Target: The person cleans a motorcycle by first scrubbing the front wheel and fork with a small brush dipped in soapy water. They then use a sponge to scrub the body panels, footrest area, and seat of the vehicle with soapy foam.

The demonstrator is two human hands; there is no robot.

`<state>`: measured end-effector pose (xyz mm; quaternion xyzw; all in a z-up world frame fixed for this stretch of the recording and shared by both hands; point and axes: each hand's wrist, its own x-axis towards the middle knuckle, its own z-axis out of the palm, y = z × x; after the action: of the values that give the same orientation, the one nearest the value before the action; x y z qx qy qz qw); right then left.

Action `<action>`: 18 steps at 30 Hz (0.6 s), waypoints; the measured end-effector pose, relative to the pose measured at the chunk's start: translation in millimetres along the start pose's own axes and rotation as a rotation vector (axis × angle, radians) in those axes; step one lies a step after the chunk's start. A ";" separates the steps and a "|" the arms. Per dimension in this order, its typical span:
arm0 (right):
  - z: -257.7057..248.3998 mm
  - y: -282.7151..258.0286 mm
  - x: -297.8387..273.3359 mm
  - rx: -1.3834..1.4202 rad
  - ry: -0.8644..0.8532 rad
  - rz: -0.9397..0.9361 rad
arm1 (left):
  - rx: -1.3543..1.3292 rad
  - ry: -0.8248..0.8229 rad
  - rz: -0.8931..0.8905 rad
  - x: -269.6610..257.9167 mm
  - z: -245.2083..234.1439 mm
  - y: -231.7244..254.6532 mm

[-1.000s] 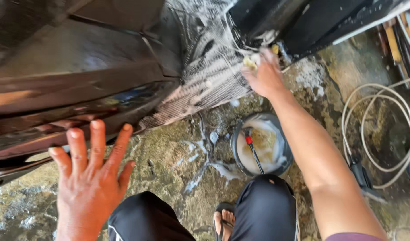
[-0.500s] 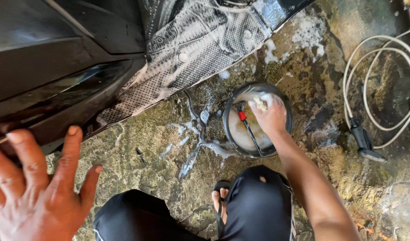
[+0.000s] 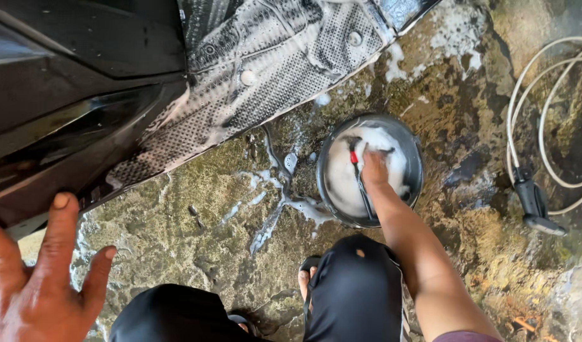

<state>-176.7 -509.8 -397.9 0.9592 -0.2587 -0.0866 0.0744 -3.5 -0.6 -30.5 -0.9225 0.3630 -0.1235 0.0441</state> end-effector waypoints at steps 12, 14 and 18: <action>-208.9 -23.9 -20.3 0.116 0.102 -0.192 | 0.268 0.088 -0.068 -0.1 -8.0 0.7; -243.5 -39.8 -19.7 0.118 -0.032 -0.236 | 0.157 0.117 -0.091 3.3 -15.1 3.7; -291.7 -60.0 -9.3 0.093 0.213 -0.416 | 0.163 0.115 -0.096 2.5 -17.2 0.6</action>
<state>-96.0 -425.2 -123.8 0.9979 -0.0501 0.0138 0.0375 -6.6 -2.6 -13.5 -0.9236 0.3091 -0.2074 0.0922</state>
